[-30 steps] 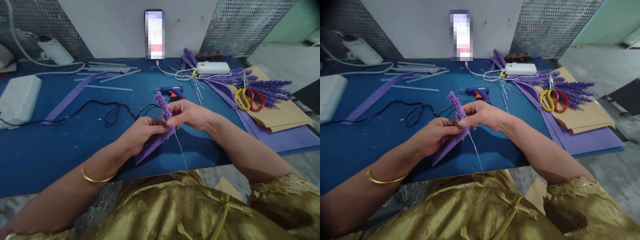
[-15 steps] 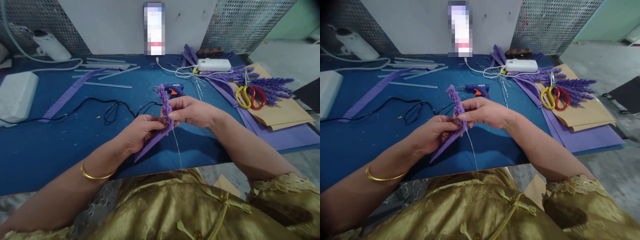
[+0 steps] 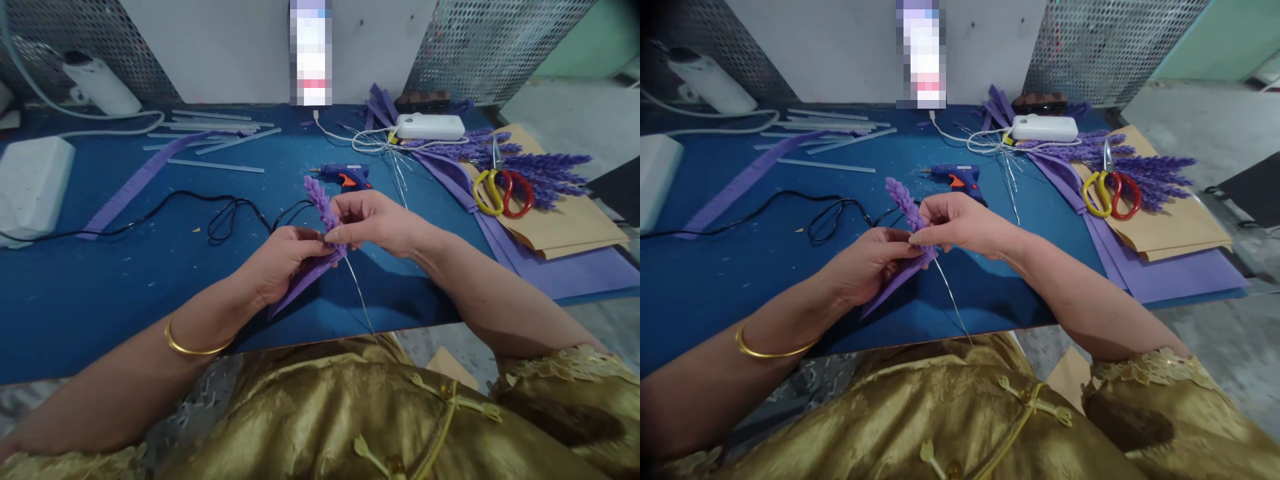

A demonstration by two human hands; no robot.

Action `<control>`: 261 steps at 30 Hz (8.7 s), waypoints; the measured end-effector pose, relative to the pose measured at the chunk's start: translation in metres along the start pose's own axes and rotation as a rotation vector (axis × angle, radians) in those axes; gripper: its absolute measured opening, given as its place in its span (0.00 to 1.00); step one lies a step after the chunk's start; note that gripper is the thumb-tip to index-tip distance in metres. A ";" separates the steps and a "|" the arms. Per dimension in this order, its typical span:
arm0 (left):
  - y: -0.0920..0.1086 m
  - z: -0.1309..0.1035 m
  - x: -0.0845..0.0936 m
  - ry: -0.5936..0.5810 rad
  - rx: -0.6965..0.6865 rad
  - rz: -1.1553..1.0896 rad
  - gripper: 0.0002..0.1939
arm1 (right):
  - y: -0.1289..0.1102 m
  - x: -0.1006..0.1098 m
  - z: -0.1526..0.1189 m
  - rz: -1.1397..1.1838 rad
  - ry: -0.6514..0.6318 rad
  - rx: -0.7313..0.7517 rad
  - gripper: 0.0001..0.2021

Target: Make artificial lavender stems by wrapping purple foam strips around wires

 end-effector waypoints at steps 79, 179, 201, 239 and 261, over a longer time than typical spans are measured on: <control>0.001 -0.002 -0.001 -0.007 0.015 0.010 0.04 | -0.002 -0.001 -0.006 0.015 -0.009 -0.037 0.11; 0.016 -0.005 0.007 0.079 -0.112 0.029 0.04 | 0.007 0.004 0.000 0.177 0.197 -0.043 0.12; 0.037 -0.002 0.023 0.185 -0.272 -0.219 0.16 | 0.000 0.003 -0.004 -0.027 0.290 0.032 0.15; 0.029 0.005 0.027 0.236 -0.223 -0.262 0.16 | 0.004 -0.004 -0.001 -0.039 0.236 0.024 0.08; 0.031 0.009 0.032 0.172 -0.241 -0.112 0.18 | 0.005 0.002 0.001 -0.144 0.256 0.008 0.08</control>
Point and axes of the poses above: each hand's wrist, its own z-axis towards the middle knuckle, its own x-axis out of the back of the hand, y = z × x, the point moved 8 cm from there along z, towards the middle knuckle, and after that the axes turned 6 degrees about -x, right-handed, at the moved point
